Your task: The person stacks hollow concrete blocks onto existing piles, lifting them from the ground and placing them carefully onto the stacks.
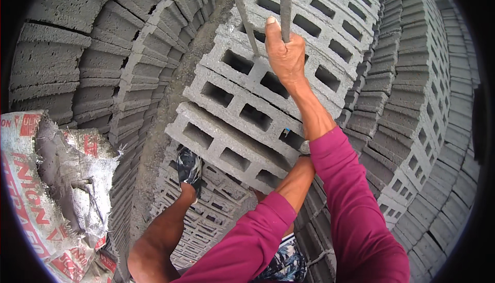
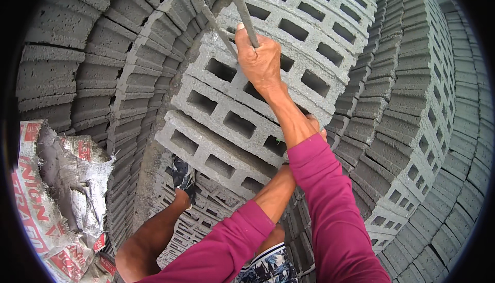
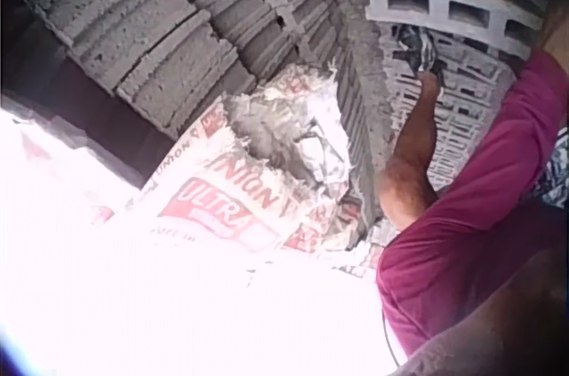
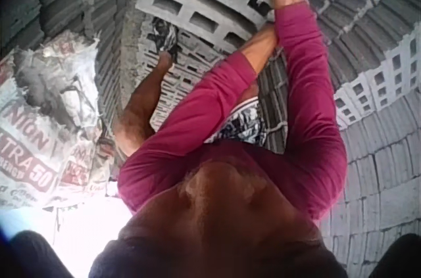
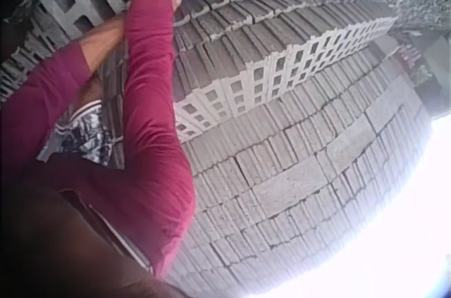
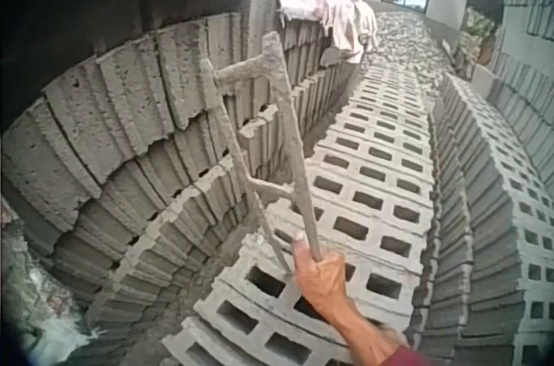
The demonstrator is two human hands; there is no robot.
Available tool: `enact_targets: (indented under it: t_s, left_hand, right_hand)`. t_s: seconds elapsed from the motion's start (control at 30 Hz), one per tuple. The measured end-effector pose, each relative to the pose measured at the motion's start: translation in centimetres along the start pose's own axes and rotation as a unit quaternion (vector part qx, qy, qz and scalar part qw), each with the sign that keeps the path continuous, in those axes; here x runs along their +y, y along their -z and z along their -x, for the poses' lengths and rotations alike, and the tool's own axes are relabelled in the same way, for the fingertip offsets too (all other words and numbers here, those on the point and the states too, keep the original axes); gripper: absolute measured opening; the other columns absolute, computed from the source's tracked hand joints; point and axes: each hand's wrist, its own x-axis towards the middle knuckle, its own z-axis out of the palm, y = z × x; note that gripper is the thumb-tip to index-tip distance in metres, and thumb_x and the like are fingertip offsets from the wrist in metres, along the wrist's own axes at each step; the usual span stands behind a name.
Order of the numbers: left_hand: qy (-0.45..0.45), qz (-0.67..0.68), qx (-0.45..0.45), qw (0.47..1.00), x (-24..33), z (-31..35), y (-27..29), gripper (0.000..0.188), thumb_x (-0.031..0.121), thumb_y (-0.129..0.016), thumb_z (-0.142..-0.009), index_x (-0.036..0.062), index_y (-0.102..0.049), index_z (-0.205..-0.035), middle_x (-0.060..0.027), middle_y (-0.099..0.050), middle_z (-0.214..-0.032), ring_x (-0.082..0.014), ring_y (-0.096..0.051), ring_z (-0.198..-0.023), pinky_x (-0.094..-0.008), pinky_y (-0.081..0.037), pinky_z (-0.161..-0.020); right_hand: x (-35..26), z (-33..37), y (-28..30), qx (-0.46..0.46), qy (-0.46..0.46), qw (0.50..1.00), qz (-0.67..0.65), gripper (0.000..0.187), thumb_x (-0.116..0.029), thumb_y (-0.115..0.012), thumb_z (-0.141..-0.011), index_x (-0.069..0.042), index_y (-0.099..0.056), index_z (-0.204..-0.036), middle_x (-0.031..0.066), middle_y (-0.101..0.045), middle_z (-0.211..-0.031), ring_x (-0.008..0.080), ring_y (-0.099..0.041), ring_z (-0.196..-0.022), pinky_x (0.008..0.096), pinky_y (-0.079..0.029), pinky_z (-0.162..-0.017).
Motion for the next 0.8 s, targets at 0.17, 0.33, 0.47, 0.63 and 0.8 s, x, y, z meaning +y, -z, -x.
enact_targets:
  t_s: [0.17,0.33,0.47,0.63,0.8]
  left_hand:
    - [0.018,-0.019,-0.040,0.999,-1.2,-0.3,0.4,0.041,0.036,-0.070,-0.080,-0.0033,-0.070,-0.092,-0.0092,-0.067,-0.074,-0.0238,-0.058,-0.089,-0.0397,-0.035,-0.090]
    - [0.032,-0.038,-0.068,0.996,-2.3,0.6,0.7,0.041,0.034,-0.069,-0.082,-0.0050,-0.070,-0.095,-0.0087,-0.066,-0.072,-0.0233,-0.058,-0.087,-0.0393,-0.035,-0.089]
    - [0.025,-0.062,-0.092,0.994,-0.1,-0.1,1.0,0.045,0.037,-0.070,-0.082,-0.0052,-0.070,-0.098,-0.0099,-0.069,-0.078,-0.0232,-0.058,-0.091,-0.0389,-0.035,-0.091]
    - [0.036,-0.052,-0.078,0.995,-1.3,1.6,1.2,0.046,0.038,-0.070,-0.082,-0.0053,-0.070,-0.099,-0.0101,-0.069,-0.080,-0.0233,-0.057,-0.092,-0.0389,-0.035,-0.092]
    - [0.041,-0.050,-0.092,0.994,-0.8,2.0,2.2,0.047,0.038,-0.070,-0.082,-0.0053,-0.070,-0.099,-0.0103,-0.070,-0.081,-0.0234,-0.057,-0.093,-0.0388,-0.035,-0.093]
  right_hand:
    - [-1.1,-0.2,-0.2,-0.016,-0.074,0.996,-0.036,0.059,-0.043,-0.061,-0.095,0.000,-0.052,-0.055,0.0006,-0.042,-0.051,0.0110,-0.040,-0.054,0.0343,-0.037,-0.052]
    - [-13.2,-3.2,2.4,-0.016,0.128,0.968,-0.214,0.040,-0.030,-0.050,-0.100,-0.006,-0.050,-0.068,0.0019,-0.043,-0.056,0.0113,-0.035,-0.045,0.0304,-0.029,-0.045]
    - [-13.0,-4.1,1.5,0.006,0.171,0.966,-0.192,0.051,-0.042,-0.055,-0.099,-0.008,-0.050,-0.061,-0.0013,-0.043,-0.051,0.0113,-0.040,-0.047,0.0306,-0.033,-0.046]
    - [-0.1,-1.4,-4.4,-0.055,-0.055,0.996,-0.044,0.055,-0.049,-0.058,-0.098,-0.009,-0.051,-0.061,-0.0040,-0.044,-0.057,0.0095,-0.039,-0.055,0.0308,-0.035,-0.053]
    - [1.0,1.6,-3.4,-0.028,-0.049,0.998,0.037,0.049,-0.038,-0.064,-0.094,0.001,-0.063,-0.065,0.0038,-0.047,-0.052,0.0107,-0.043,-0.054,0.0335,-0.038,-0.051]
